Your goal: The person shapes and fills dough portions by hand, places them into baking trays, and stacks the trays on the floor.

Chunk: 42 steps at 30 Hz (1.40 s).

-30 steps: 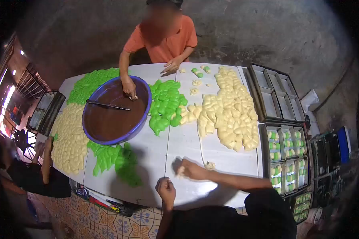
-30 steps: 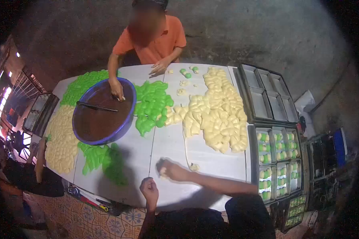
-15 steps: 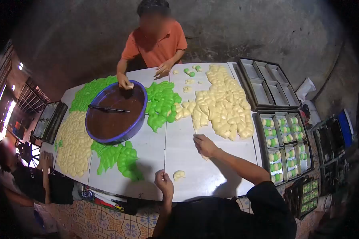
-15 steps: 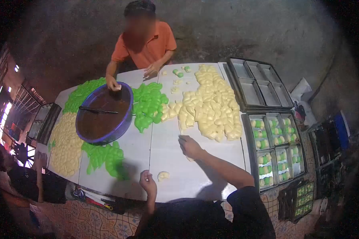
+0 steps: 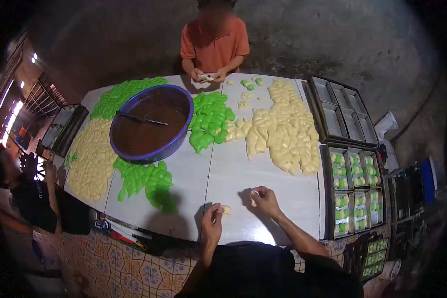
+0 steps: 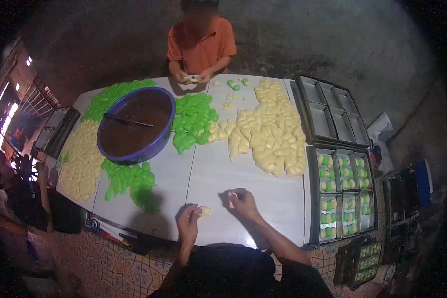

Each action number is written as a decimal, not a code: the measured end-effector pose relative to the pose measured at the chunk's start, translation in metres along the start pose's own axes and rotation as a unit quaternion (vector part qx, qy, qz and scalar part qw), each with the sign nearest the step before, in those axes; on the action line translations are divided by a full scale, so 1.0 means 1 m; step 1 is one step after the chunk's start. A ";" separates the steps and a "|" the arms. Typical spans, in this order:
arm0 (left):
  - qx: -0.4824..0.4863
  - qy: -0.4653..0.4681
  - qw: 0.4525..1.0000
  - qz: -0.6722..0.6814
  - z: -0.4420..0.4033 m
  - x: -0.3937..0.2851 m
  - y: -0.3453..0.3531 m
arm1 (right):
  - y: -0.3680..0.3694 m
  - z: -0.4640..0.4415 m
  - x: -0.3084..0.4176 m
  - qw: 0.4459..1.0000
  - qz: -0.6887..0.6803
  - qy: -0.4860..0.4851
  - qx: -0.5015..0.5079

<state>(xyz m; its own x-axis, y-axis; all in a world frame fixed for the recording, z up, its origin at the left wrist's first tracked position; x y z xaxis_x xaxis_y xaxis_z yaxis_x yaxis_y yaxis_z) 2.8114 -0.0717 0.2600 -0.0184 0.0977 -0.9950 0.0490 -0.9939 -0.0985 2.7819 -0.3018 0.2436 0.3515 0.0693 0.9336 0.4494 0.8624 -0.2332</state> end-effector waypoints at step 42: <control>0.044 -0.097 0.960 -0.257 -0.380 -0.063 0.003 | 0.087 -0.035 0.048 0.919 -0.366 -0.041 0.137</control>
<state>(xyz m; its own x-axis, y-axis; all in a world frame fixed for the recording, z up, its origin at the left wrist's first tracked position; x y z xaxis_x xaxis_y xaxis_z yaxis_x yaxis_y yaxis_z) 3.1926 -0.0614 0.3173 -0.2046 0.5739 -0.7929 -0.1009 -0.8181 -0.5661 2.8667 -0.2410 0.2585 -0.0316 -0.5528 0.8327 0.3121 0.7860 0.5337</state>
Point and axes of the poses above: each hand's wrist, its own z-axis away from the middle knuckle, its own y-axis out of the palm, x = y × z, the point moved 5 cm from there along -z, towards the middle knuckle, and after that the axes turned 13 degrees about -x, right-handed, at the moved point
